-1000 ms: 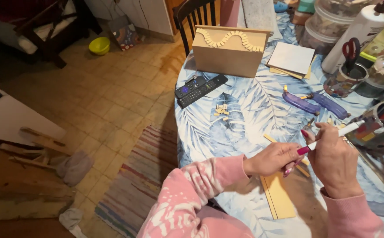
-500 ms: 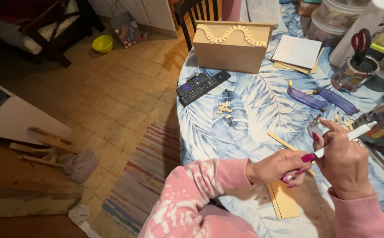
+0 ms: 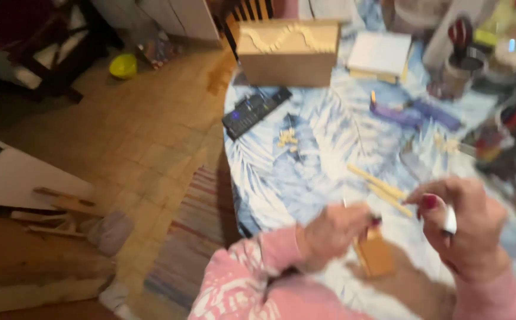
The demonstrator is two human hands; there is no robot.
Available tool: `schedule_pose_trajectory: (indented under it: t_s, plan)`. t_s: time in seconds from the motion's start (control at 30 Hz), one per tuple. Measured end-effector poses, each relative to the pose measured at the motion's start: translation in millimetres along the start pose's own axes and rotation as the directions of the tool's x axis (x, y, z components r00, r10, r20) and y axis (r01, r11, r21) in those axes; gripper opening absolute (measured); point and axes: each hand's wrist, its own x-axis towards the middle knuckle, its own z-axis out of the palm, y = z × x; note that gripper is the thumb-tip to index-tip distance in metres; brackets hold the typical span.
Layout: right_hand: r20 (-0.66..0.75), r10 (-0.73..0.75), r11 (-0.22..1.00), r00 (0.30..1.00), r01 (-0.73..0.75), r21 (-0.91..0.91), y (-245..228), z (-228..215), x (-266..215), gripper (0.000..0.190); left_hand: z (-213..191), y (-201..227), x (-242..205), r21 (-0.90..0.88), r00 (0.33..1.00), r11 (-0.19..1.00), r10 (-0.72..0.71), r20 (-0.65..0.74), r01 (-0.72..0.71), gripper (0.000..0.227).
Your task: The person is marking and cutting wooden strips for a crafting project on a table.
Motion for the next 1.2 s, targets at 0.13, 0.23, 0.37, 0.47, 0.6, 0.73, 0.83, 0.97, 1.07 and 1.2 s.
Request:
schedule_pose_trajectory:
  t_s: [0.13, 0.23, 0.37, 0.47, 0.6, 0.73, 0.83, 0.97, 1.07, 1.2]
  plan:
    - [0.212, 0.260, 0.734, 0.942, -0.336, 0.590, -13, 2, 4, 0.045, -43, 18, 27, 0.118, 0.989, 0.985, 0.131, -0.070, -0.123, 0.014]
    - [0.265, 0.301, 0.450, 0.916, -0.381, 0.807, -7, 8, -2, 0.037, -56, 23, 30, 0.119, 0.985, 0.991, 0.071, -0.159, -0.053, 0.016]
    - [0.333, 0.310, 0.354, 0.891, -0.433, 0.829, 7, 11, -4, 0.025, -59, 24, 31, 0.130, 0.967, 0.991, 0.066, -0.246, -0.035, 0.017]
    - [0.343, 0.371, 0.330, 0.863, -0.468, 0.820, 11, 15, -4, 0.022, -60, 21, 28, 0.101, 0.966, 0.995, 0.031, -0.259, -0.005, 0.017]
    - [0.340, 0.411, 0.348, 0.846, -0.490, 0.799, 9, 15, 0, 0.021, -62, 22, 27, 0.097, 0.968, 0.995, 0.017, -0.250, 0.007, 0.017]
    - [0.384, 0.392, 0.415, 0.836, -0.533, 0.738, 6, 16, 3, 0.022, -63, 24, 28, 0.128, 0.970, 0.992, 0.035, -0.242, -0.004, 0.017]
    - [0.427, 0.396, 0.434, 0.813, -0.576, 0.693, 5, 16, 6, 0.021, -66, 24, 29, 0.173, 0.969, 0.984, 0.072, -0.238, -0.030, 0.019]
    - [0.455, 0.363, 0.485, 0.813, -0.582, 0.653, 1, 12, 12, 0.019, -73, 28, 30, 0.357, 0.972, 0.930, 0.161, -0.174, -0.091, 0.021]
    - [0.502, 0.345, 0.462, 0.793, -0.609, 0.645, -3, 11, 18, 0.016, -76, 32, 31, 0.463, 0.969, 0.877, 0.209, -0.132, -0.126, 0.024]
    - [0.577, 0.329, 0.469, 0.747, -0.660, 0.587, -8, 5, 31, 0.017, -76, 32, 30, 0.566, 0.963, 0.811, 0.249, -0.104, -0.149, 0.026]
